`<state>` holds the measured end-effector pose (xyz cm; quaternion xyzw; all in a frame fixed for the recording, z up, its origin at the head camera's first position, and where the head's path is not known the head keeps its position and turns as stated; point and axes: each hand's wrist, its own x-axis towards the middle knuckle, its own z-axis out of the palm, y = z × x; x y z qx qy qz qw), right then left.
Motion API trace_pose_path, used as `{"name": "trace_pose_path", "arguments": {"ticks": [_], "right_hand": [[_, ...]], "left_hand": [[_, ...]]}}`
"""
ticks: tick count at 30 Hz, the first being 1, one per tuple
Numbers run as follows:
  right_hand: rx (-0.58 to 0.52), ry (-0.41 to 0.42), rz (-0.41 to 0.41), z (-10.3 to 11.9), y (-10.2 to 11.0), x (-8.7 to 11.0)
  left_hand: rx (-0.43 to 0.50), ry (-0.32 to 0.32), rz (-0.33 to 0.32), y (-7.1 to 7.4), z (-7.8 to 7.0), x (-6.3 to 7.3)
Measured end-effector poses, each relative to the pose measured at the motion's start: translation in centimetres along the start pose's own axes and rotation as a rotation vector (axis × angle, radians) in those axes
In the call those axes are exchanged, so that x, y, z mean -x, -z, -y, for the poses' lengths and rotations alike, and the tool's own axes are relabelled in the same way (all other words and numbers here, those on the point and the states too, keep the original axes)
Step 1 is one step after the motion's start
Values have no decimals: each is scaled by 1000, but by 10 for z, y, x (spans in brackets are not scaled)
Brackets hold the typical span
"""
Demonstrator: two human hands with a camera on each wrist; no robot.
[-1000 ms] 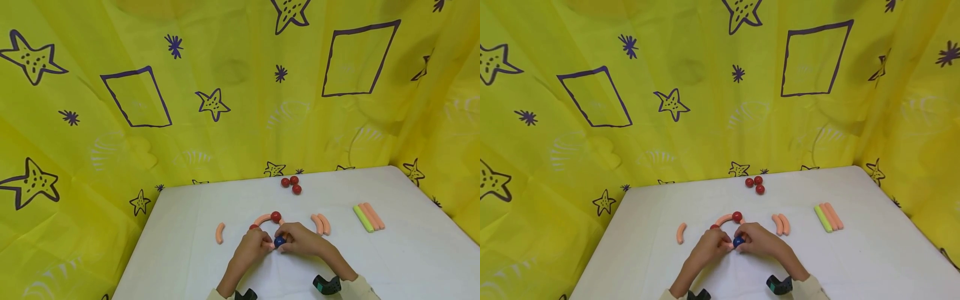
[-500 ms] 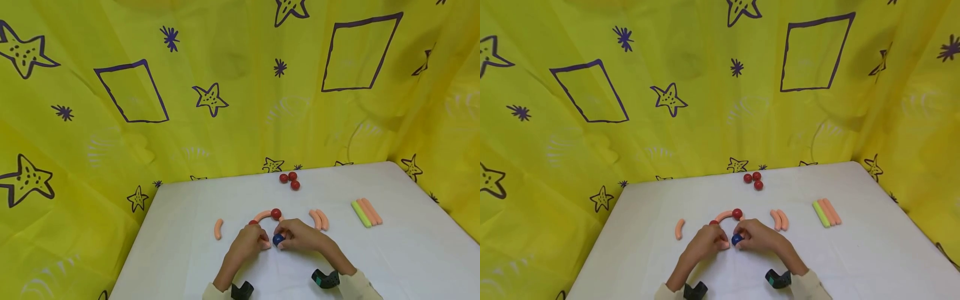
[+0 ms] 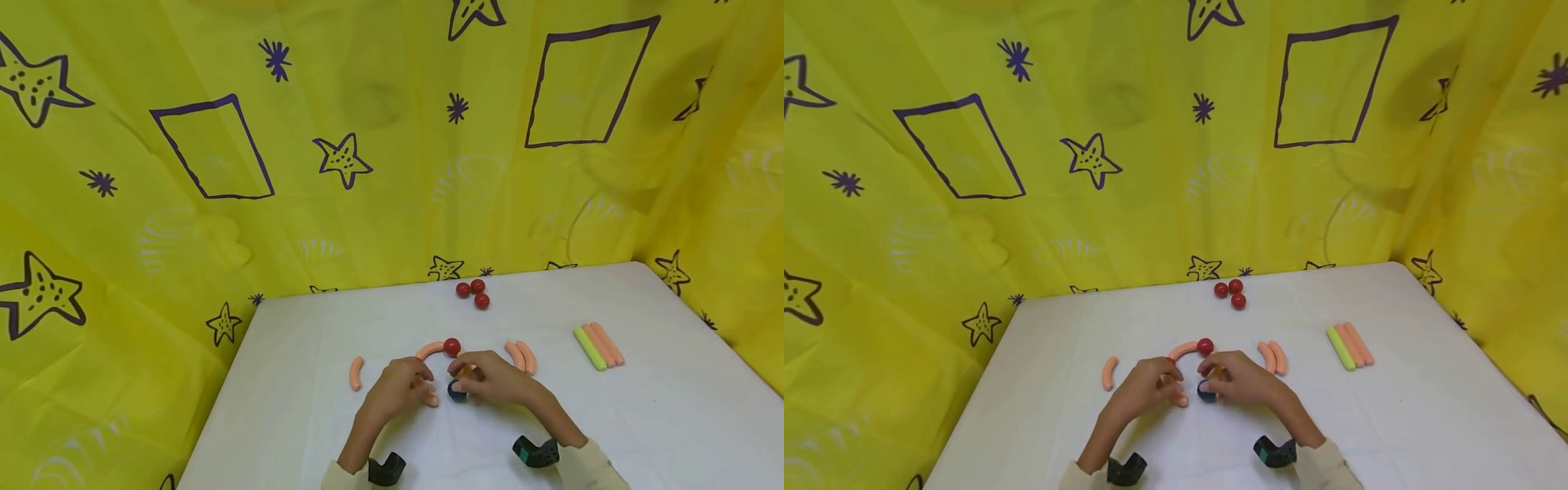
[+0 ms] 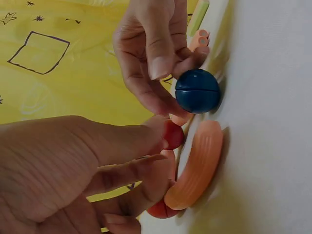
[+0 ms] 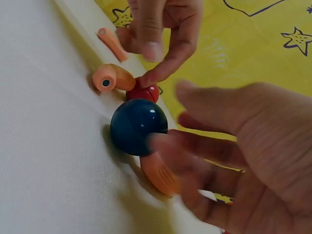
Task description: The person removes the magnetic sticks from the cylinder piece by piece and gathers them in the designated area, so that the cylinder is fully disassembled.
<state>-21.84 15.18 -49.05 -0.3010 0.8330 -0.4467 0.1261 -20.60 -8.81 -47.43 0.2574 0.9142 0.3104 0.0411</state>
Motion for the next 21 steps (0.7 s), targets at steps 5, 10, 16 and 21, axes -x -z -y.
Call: {"name": "trace_pose_path", "arguments": {"ticks": [5, 10, 16, 21], "right_hand": [[120, 41, -269, 2, 0, -5], [258, 39, -314, -1, 0, -14], [317, 2, -256, -3, -1, -28], [363, -40, -254, -3, -3, -32]], "left_hand": [[5, 35, -161, 6, 1, 2], [0, 168, -175, 7, 4, 6], [32, 258, -133, 4, 6, 9], [31, 276, -119, -2, 8, 9]]}}
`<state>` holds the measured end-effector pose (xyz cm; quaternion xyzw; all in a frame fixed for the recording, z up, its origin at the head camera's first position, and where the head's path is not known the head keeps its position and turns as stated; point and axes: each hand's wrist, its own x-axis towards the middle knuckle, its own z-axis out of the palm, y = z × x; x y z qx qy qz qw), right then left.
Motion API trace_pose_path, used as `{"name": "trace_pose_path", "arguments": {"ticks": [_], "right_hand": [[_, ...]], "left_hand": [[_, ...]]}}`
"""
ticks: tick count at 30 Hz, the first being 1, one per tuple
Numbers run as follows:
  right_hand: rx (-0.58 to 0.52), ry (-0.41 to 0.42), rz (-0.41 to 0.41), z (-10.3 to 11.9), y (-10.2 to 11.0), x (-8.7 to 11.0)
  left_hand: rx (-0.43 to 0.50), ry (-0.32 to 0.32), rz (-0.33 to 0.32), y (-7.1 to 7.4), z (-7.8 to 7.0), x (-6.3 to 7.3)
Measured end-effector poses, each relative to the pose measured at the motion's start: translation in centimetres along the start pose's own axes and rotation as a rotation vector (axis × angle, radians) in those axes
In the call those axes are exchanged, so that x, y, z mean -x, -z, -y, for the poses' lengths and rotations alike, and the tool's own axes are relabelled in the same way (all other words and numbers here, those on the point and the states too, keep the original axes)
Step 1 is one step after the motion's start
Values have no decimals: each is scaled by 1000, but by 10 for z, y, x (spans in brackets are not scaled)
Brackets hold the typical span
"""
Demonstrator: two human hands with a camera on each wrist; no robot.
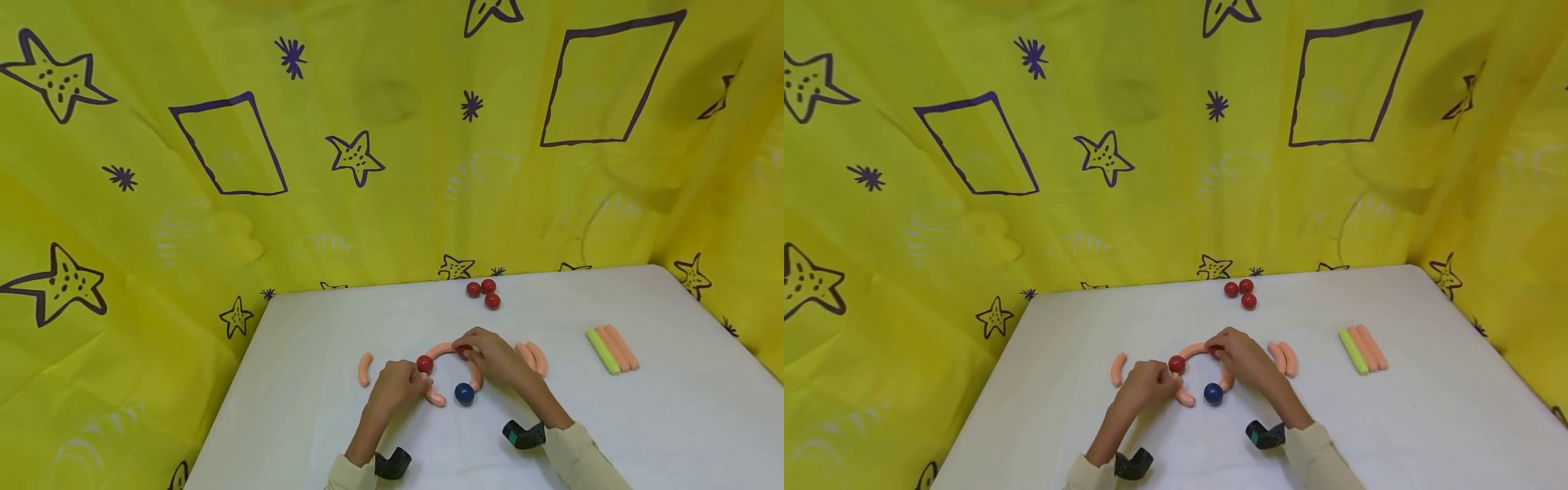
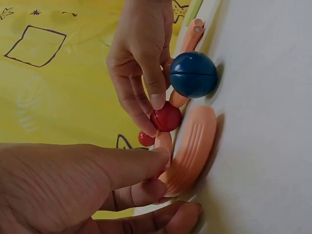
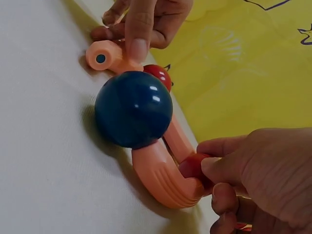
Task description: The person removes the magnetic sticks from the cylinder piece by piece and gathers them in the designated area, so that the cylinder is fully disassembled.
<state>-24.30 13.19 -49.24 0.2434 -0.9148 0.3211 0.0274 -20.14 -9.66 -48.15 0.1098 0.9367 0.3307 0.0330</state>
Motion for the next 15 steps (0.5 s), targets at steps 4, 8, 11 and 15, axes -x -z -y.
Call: {"name": "trace_pose_path", "arguments": {"ticks": [4, 8, 11, 15], "right_hand": [[23, -28, -1, 2, 3, 6], [69, -85, 8, 7, 7, 13], [97, -160, 27, 11, 8, 18], [131, -231, 36, 18, 10, 25]], "left_hand": [[4, 5, -18, -6, -1, 0], [30, 12, -59, -9, -1, 0], [48, 13, -86, -10, -1, 0], [61, 20, -105, -11, 0, 0]]}}
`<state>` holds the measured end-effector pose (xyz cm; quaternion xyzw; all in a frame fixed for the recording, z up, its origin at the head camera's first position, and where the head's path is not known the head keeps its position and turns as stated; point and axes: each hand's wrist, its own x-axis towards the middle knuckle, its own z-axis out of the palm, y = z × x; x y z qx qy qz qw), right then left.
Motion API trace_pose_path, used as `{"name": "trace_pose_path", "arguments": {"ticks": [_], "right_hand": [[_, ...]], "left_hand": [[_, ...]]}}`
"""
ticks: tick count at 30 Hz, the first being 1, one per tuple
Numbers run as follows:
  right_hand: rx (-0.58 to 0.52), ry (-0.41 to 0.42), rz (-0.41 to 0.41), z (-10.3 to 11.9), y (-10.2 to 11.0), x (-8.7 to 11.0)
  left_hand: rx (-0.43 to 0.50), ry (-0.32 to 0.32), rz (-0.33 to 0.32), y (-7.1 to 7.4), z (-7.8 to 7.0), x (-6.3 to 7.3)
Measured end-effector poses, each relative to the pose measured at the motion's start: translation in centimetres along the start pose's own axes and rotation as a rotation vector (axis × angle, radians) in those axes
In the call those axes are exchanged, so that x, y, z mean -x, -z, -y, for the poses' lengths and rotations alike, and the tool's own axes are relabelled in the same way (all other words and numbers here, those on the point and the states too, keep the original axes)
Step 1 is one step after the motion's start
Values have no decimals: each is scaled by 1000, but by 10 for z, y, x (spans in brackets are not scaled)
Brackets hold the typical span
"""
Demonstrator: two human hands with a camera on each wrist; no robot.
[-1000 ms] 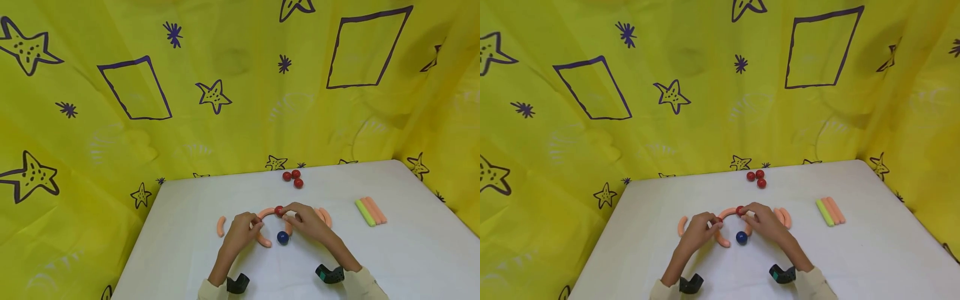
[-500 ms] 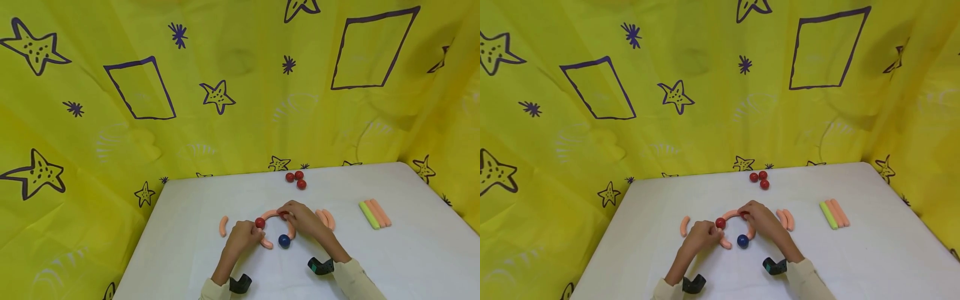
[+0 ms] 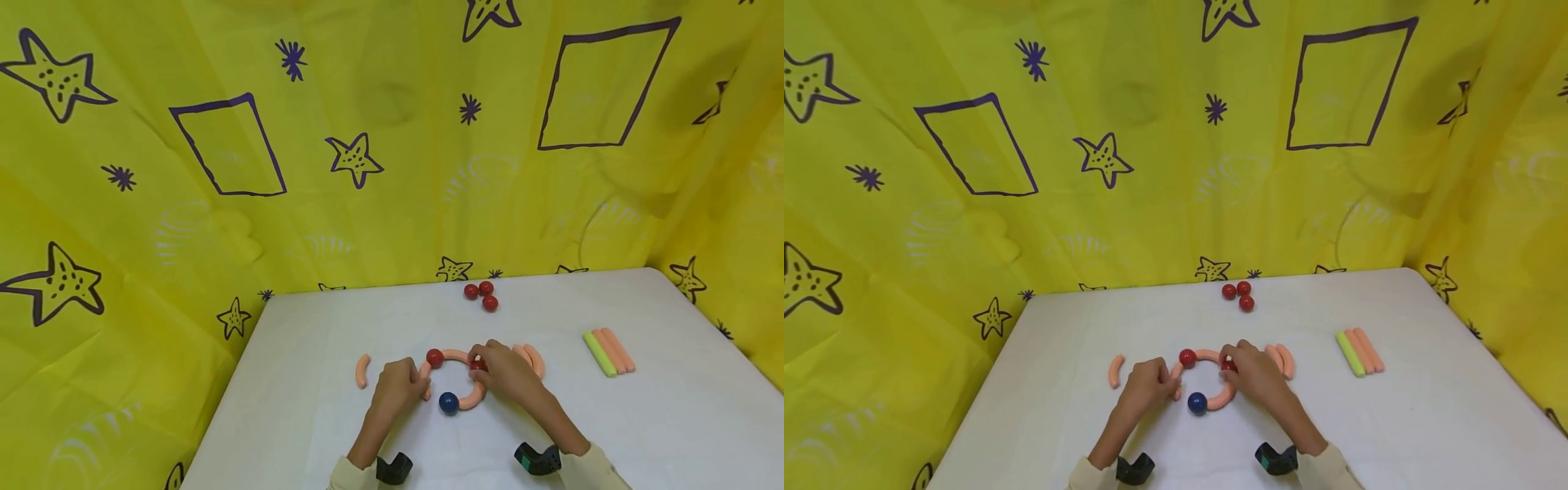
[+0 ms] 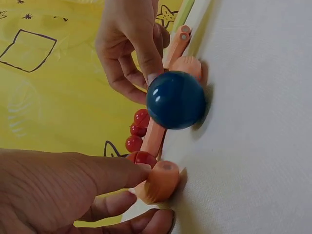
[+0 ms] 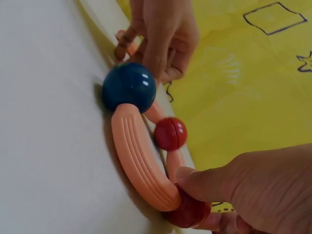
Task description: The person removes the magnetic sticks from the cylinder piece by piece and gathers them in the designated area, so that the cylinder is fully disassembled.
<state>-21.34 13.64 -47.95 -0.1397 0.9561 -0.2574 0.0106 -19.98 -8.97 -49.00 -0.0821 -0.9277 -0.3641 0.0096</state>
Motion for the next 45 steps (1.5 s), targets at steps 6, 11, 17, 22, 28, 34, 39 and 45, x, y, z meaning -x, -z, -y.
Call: {"name": "trace_pose_path", "arguments": {"ticks": [6, 11, 17, 22, 28, 34, 39, 45], "right_hand": [[70, -33, 14, 9, 2, 14], [89, -30, 37, 16, 4, 21], [62, -71, 14, 16, 4, 14], [-95, -15, -41, 8, -3, -4], [-252, 59, 0, 5, -16, -19], [-226, 51, -6, 9, -25, -24], [-194, 45, -22, 11, -27, -25], [-162, 59, -20, 11, -27, -25]], "left_hand": [[-14, 48, 0, -2, -1, -3], [-21, 71, -2, -2, -3, -4], [-23, 82, 10, -4, -4, -4], [-27, 86, 7, -4, -4, -5], [-30, 43, -8, -7, -3, -9], [-28, -23, -65, -12, -5, -12], [-55, -43, -104, -14, -7, -13], [-59, -26, -109, -14, -12, -13]]}}
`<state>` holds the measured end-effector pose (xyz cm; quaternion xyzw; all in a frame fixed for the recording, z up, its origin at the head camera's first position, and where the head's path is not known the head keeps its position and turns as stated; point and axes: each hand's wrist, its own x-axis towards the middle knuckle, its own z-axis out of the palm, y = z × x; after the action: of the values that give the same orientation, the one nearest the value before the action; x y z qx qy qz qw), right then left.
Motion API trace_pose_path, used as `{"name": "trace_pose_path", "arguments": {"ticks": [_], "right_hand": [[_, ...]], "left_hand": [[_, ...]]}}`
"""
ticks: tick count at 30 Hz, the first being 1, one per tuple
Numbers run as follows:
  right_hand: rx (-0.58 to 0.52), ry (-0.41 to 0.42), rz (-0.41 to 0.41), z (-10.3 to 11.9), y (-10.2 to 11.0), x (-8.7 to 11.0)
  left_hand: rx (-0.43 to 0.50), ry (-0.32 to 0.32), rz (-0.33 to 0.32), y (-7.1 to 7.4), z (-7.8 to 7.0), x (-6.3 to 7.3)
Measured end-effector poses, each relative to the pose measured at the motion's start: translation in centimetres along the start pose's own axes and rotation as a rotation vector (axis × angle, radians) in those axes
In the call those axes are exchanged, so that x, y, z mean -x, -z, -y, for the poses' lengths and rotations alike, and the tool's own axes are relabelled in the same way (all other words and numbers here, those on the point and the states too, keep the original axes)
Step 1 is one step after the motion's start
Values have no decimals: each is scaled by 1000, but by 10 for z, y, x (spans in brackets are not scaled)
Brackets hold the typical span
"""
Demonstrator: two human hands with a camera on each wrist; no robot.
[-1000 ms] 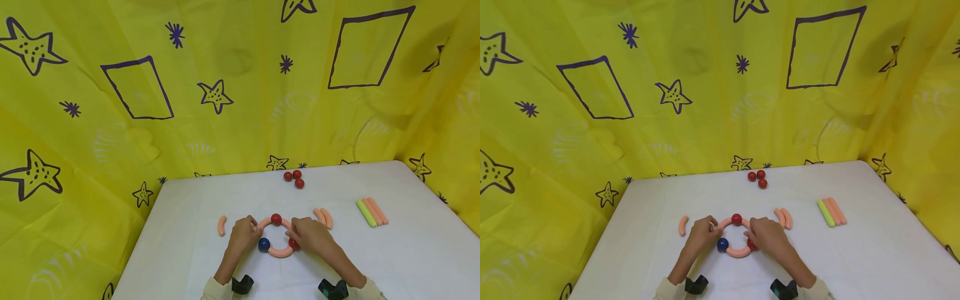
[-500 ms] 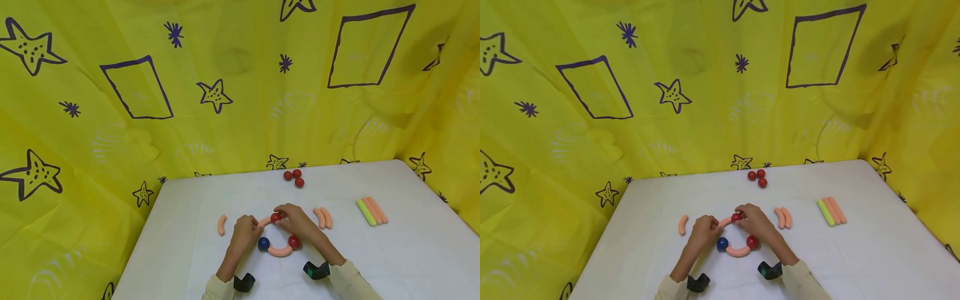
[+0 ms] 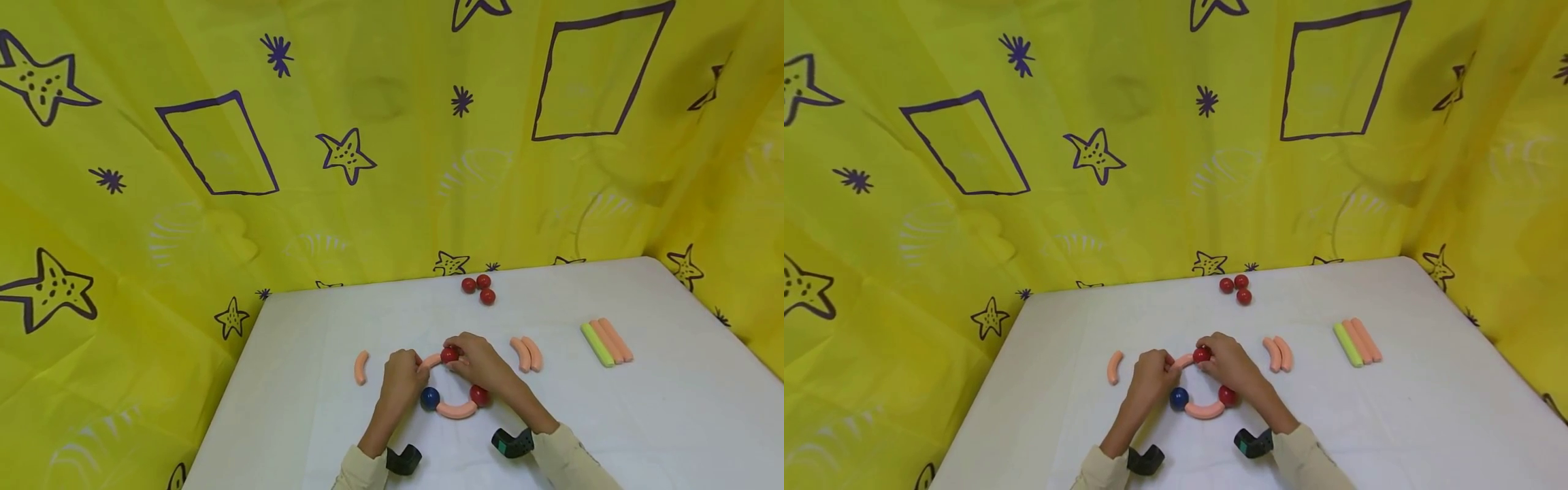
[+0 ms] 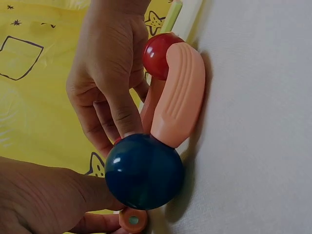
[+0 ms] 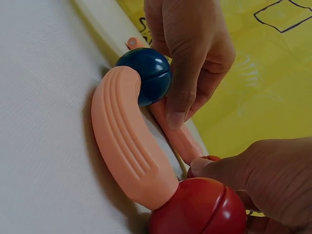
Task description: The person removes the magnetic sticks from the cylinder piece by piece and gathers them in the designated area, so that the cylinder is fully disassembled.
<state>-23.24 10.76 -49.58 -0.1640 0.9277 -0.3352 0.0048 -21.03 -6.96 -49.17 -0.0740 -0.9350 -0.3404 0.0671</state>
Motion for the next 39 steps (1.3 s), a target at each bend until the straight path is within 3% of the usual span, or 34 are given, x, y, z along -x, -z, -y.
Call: {"name": "trace_pose_path", "arguments": {"ticks": [7, 21, 30, 39], "right_hand": [[18, 23, -5, 2, 2, 0], [11, -13, -5, 3, 1, -1], [15, -4, -8, -1, -3, 3], [8, -26, -1, -1, -5, 4]], "left_hand": [[33, 44, 36, 5, 3, -4], [89, 67, 12, 20, 6, -5], [122, 58, -2, 48, 20, -8], [226, 212, 23, 81, 50, -13]]}}
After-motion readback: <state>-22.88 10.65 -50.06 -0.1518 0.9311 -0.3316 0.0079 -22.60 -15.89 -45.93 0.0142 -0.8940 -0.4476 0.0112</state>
